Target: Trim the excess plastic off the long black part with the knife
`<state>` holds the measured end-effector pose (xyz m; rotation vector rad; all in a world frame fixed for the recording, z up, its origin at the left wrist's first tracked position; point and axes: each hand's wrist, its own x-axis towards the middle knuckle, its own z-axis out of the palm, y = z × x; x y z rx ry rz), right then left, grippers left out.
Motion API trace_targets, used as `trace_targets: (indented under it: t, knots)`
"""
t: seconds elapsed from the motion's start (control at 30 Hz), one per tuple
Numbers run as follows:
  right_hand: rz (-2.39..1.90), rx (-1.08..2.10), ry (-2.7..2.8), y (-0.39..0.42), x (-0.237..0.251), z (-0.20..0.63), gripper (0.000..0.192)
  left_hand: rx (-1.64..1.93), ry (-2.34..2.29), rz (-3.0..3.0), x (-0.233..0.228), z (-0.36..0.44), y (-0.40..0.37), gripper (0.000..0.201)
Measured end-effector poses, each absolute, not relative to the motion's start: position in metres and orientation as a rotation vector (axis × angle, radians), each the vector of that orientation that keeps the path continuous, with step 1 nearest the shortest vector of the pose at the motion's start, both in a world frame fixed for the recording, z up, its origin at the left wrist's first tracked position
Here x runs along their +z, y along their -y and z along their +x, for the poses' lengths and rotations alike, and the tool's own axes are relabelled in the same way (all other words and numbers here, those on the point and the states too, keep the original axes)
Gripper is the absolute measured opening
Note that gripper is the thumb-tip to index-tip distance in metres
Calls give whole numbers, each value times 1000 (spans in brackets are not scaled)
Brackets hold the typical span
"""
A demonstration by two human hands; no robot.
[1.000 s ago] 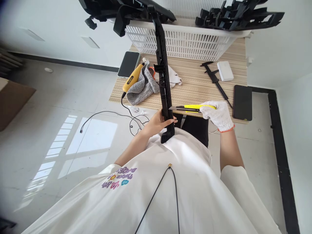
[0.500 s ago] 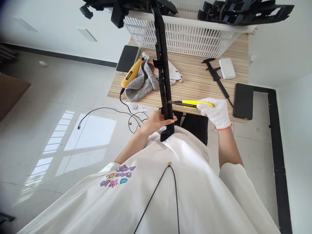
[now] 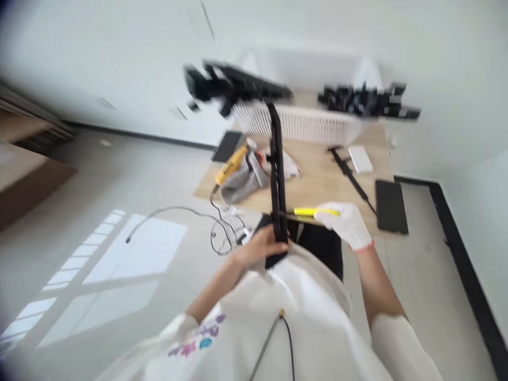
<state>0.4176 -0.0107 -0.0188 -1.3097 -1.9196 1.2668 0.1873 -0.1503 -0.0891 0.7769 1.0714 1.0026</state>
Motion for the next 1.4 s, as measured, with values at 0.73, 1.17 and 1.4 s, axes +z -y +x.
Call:
trace_targets:
  t: [0.73, 1.17, 1.4]
  knots:
    - [-1474, 1349, 1552, -2, -46, 423, 35, 904, -1110, 777, -49, 165, 119, 60]
    - [-1374, 1436, 1297, -2, -45, 421, 27, 1017, -1390, 1012, 14, 131, 141, 52]
    - [-1356, 1401, 1168, -1, -33, 409, 27, 1115, -1238, 1034, -5, 147, 113, 66]
